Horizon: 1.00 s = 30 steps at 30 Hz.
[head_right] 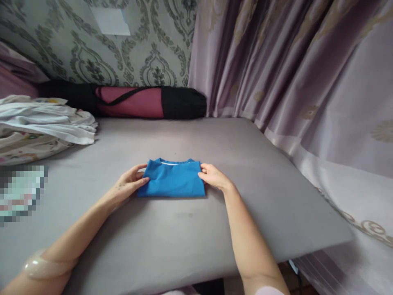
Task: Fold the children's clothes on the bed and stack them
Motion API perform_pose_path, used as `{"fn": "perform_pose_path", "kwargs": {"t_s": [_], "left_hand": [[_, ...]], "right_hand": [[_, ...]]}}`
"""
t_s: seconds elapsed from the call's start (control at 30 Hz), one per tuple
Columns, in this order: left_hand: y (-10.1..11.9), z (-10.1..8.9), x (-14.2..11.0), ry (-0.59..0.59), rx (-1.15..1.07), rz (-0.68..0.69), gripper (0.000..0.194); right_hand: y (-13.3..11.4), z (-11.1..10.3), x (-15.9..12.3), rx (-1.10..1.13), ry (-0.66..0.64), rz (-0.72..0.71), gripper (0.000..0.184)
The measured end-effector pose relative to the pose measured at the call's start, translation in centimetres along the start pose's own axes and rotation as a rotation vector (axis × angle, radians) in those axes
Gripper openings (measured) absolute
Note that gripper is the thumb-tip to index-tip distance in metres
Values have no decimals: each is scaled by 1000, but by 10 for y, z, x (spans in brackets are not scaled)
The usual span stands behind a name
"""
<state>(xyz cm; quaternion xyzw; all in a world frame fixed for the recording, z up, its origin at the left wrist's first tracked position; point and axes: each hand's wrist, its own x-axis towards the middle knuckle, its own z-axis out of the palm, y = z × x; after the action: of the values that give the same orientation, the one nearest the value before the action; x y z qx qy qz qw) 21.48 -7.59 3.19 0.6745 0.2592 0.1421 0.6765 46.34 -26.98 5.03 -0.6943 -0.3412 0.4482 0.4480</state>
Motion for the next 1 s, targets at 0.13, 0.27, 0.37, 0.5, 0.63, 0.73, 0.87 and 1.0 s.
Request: {"fn": "perform_pose_path", "kwargs": {"t_s": [0.13, 0.27, 0.37, 0.5, 0.63, 0.73, 0.87, 1.0], "left_hand": [[-3, -1, 1, 27, 115, 112, 75], [-6, -2, 3, 77, 274, 204, 69], [-6, -2, 2, 116, 472, 245, 49], [-8, -3, 3, 127, 637, 302, 40], [-12, -6, 6, 138, 737, 375, 38], [-14, -7, 9, 150, 779, 388, 37], [-17, -7, 9, 135, 806, 384, 38], [-23, -9, 11, 178, 837, 387, 38]], "right_hand": [[-2, -1, -1, 15, 41, 13, 7], [-2, 1, 1, 11, 82, 9, 10], [-1, 3, 2, 14, 111, -10, 7], [6, 3, 6, -39, 151, -49, 11], [19, 1, 15, -344, 312, -79, 15], [22, 2, 19, -568, 409, -54, 15], [13, 6, 14, -699, 444, 8, 17], [5, 9, 7, -754, 432, 43, 19]]}}
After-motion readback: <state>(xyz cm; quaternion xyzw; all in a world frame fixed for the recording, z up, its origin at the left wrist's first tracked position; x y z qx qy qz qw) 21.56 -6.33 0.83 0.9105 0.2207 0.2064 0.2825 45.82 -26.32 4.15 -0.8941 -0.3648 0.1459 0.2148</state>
